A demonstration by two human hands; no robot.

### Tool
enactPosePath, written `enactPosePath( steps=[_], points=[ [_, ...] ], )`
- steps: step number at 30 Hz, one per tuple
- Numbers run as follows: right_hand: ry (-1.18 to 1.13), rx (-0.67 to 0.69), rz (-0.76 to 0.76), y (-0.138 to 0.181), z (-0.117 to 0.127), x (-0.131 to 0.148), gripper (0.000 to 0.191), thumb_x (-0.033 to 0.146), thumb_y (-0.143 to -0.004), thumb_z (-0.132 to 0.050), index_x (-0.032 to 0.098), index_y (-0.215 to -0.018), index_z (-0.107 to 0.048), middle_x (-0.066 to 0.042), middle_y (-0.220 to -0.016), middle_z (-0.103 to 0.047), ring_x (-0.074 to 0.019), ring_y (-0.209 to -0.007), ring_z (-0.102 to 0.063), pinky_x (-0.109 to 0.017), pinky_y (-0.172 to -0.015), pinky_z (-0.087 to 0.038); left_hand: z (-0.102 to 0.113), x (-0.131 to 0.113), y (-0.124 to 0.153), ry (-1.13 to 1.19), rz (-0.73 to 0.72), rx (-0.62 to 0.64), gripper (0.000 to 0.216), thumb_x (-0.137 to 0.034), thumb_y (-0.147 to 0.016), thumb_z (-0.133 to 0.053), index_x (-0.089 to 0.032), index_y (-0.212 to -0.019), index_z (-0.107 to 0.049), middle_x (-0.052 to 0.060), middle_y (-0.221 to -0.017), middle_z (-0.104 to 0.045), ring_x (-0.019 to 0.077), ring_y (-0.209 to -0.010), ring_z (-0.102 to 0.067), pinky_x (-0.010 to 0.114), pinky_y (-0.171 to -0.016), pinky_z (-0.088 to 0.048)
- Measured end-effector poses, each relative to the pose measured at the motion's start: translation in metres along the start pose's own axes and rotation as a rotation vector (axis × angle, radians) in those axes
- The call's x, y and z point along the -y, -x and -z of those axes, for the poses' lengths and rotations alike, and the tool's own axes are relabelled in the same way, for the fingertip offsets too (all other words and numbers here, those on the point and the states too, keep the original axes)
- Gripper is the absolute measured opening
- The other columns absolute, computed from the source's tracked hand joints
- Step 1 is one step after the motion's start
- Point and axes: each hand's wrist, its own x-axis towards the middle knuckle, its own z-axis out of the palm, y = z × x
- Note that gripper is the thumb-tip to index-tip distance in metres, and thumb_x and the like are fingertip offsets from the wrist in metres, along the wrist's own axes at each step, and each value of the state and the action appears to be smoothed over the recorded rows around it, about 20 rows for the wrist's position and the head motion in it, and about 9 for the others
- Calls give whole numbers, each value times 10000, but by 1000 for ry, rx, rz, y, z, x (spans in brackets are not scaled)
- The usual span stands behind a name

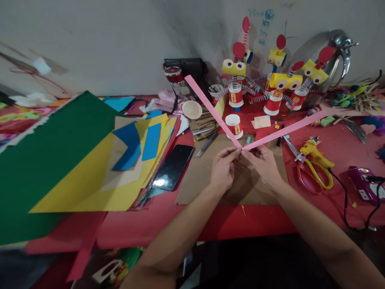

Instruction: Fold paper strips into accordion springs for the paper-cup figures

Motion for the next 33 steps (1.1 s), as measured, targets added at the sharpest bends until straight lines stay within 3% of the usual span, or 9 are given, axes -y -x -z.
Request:
enactPosePath(
  steps=[3, 9, 16, 24, 29, 33],
  points=[
    [27, 23, 15, 0, 1, -1, 153, 325, -697, -692, 188, -764, -703, -19, -725, -713, -161, -697, -632, -302, -679, -501, -1, 0, 1, 23, 9, -4, 161, -161, -505, -836, -182, -607, -712, -20, -620, -697, 74, -598, -624, 209, -661, -496],
    [9, -64, 5, -2, 3, 1, 114, 298, -667, -687, 193, -708, -709, 14, -641, -679, -136, -621, -585, -273, -620, -464, -3, -1, 5, -31, 7, 56, 194, -190, -495, -846, -178, -649, -728, -4, -648, -713, 96, -611, -638, 254, -718, -518],
    [24, -78, -13, -5, 3, 0, 123, 312, -655, -678, 194, -685, -690, 14, -626, -660, -134, -611, -567, -274, -607, -443, -4, 2, 7, -93, -65, 26, 169, -173, -522, -832, -175, -656, -729, -7, -652, -717, 82, -626, -637, 228, -699, -507],
    [-60, -59, -41, -2, 0, 4, 82, 282, -642, -688, 207, -653, -657, 34, -613, -637, -121, -605, -553, -276, -626, -442, -5, 10, 9, -11, -68, 10, 166, -155, -536, -827, -183, -654, -714, -8, -671, -725, 99, -648, -660, 250, -723, -535],
    [-87, -41, -108, -6, 5, 7, 95, 266, -599, -714, 205, -656, -668, 38, -627, -644, -109, -604, -548, -278, -636, -443, -2, 7, 6, 57, 33, 74, 131, -136, -586, -801, -177, -656, -698, -2, -679, -728, 114, -643, -675, 270, -734, -564],
    [-50, 13, -153, -10, 10, 10, 136, 281, -561, -744, 195, -646, -680, 29, -629, -651, -109, -613, -559, -278, -636, -446, -1, 2, 2, 99, 164, 59, 108, -69, -651, -745, -162, -661, -690, -1, -668, -726, 97, -599, -668, 224, -655, -570]
  ],
)
